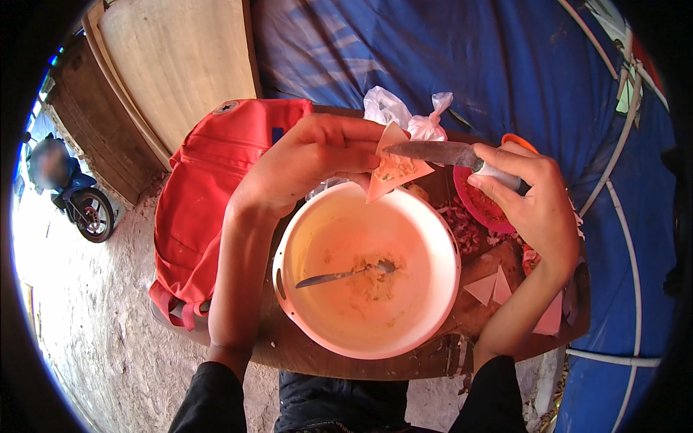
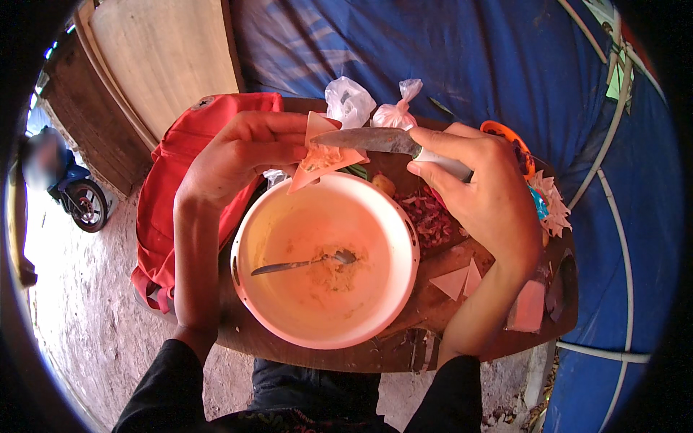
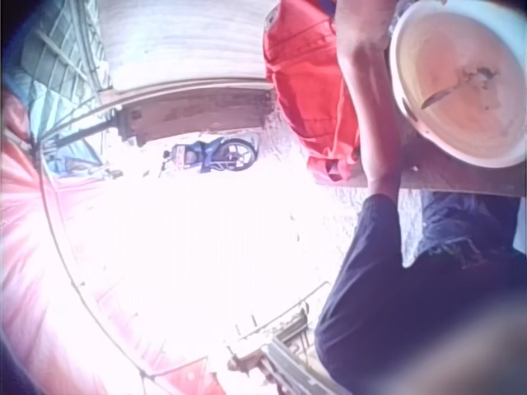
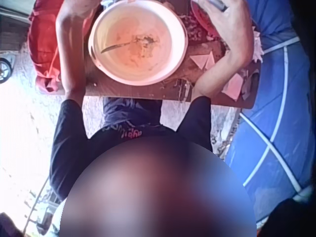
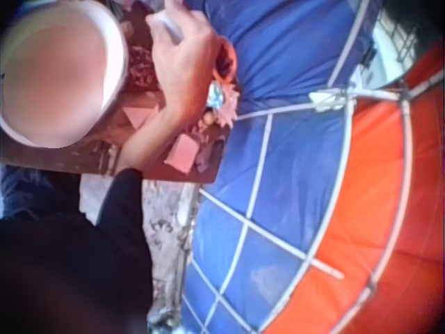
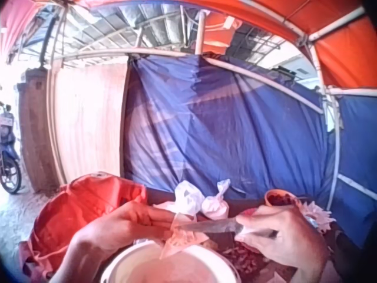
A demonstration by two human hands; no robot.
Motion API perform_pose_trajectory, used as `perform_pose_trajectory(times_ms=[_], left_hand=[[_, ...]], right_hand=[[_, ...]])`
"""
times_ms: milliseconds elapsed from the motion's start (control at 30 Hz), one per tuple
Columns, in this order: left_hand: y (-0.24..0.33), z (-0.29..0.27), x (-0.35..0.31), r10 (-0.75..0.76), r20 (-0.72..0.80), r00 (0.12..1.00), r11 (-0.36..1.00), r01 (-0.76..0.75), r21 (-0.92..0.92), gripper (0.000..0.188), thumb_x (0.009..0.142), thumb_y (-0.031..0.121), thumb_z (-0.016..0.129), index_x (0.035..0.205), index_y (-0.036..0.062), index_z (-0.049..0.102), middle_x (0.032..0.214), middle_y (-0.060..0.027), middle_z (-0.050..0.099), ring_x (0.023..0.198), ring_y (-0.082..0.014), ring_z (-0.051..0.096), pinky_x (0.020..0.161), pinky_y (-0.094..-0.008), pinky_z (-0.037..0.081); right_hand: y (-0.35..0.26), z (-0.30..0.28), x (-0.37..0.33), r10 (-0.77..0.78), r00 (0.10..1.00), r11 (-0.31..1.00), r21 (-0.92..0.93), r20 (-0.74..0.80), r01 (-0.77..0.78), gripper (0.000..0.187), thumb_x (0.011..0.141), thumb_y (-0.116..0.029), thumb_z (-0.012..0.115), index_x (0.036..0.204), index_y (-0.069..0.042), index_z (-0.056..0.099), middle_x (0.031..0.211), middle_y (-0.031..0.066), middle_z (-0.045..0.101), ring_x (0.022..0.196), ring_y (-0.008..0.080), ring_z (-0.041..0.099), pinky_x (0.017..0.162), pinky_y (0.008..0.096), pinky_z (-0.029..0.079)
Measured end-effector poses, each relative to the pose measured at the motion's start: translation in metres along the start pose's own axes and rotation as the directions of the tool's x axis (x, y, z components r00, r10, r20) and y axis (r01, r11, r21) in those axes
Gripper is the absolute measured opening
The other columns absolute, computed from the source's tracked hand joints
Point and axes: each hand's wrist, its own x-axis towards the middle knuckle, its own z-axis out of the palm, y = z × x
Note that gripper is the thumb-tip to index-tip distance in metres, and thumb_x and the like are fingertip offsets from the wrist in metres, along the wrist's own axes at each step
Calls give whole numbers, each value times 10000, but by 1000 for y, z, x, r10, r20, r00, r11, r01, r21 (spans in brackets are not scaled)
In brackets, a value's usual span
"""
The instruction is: The person assembles small triangular food packets by scooping a mixture from a bowl with a knife, placing it onto folded paper, and folding the paper into a sealed packet. The person repeats this process multiple times, placing finished packets on the table.
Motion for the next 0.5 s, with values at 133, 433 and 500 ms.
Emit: perform_pose_trajectory(times_ms=[133,433,500], left_hand=[[4,1,-3,-39,-2,999,999,39,32,384,947,17,579,1317,-81,611,1209,-144,709,1118,-183,674,1010,-296,492],[4,-4,-5,-7,100,995,999,2,53,401,911,-93,532,1305,-109,607,1245,-145,690,1153,-168,638,1037,-283,454],[3,-6,-6,-6,106,994,995,-4,98,396,909,-98,530,1296,-106,617,1237,-136,692,1139,-157,638,1028,-279,457]], right_hand=[[2,-1,0,4,1000,1000,1,6,-4,373,818,-10,781,1153,105,666,819,104,585,758,130,542,714,258,448],[4,-1,2,10,1000,1000,13,14,-11,383,813,-1,782,1161,107,664,835,94,587,777,119,541,732,245,444],[3,-1,2,25,999,999,23,19,-26,384,814,-1,781,1163,106,663,835,95,588,781,117,543,736,244,444]])
